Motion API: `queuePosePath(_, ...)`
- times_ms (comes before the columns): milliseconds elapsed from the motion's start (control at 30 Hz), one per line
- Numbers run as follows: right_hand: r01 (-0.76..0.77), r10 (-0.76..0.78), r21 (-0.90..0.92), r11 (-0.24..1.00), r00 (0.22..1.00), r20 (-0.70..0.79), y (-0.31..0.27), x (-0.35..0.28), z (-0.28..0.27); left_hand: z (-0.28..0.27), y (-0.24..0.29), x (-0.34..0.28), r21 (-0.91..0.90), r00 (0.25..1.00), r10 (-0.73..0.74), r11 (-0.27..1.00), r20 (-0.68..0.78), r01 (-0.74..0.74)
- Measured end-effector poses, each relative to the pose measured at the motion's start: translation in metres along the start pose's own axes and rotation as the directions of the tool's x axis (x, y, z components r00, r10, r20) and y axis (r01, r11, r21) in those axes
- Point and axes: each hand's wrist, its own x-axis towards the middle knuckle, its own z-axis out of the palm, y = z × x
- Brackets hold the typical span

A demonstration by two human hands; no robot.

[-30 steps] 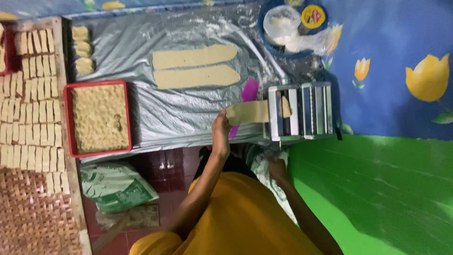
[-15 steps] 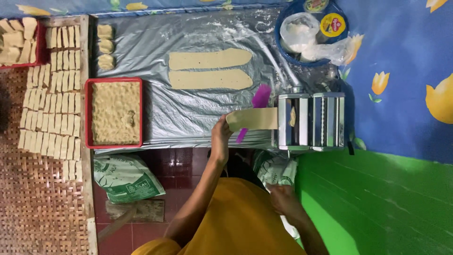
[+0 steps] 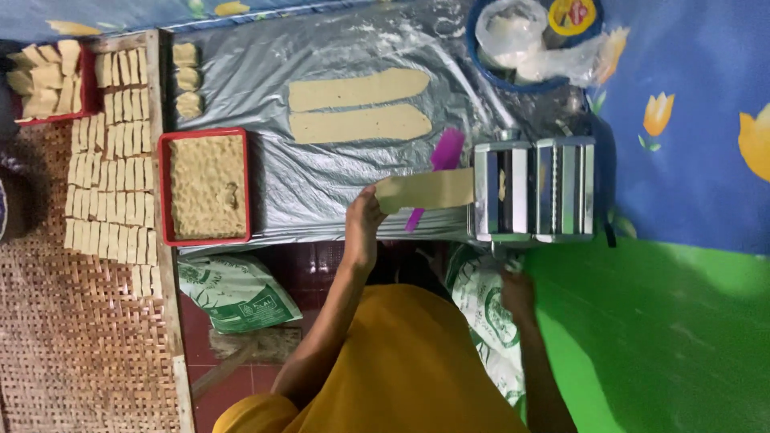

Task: Flattening and folding dough strips using a manual pasta machine.

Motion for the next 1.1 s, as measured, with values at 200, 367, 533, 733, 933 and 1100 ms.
queuePosePath(200, -0.603, 0.401, 0.796, 0.046, 0.741, 0.538, -0.112, 0.007, -0.008, -0.007, 0.0, 0.002, -0.033, 1.0, 0.013, 0.999, -0.023, -0.014)
queuePosePath(367, -0.564, -0.021, 0.808, -0.167, 0.822, 0.569, -0.179, -0.044, -0.142, -0.005, 0.017, -0.013, -0.039, 0.996, 0.053, 0.998, -0.074, -0.056)
queuePosePath(533, -0.538, 0.031, 0.813, -0.222, 0.829, 0.558, -0.142, -0.079, -0.194, -0.005, 0.041, -0.028, -0.095, 0.986, 0.059, 0.993, -0.153, -0.074)
queuePosePath(733, -0.522, 0.046, 0.843, -0.133, 0.846, 0.531, -0.134, -0.078, -0.195, -0.04, 0.067, -0.03, 0.038, 0.975, 0.138, 0.99, -0.172, -0.133)
queuePosePath(933, -0.384, 0.173, 0.918, 0.105, 0.916, 0.363, -0.148, -0.067, -0.181, -0.112, 0.025, 0.026, 0.191, 0.976, 0.177, 0.97, -0.128, -0.151)
queuePosePath(1100, -0.075, 0.422, 0.694, 0.716, 0.839, -0.344, -0.181, -0.065, -0.196, -0.171, -0.009, 0.069, 0.196, 0.964, 0.117, 0.978, -0.24, -0.07)
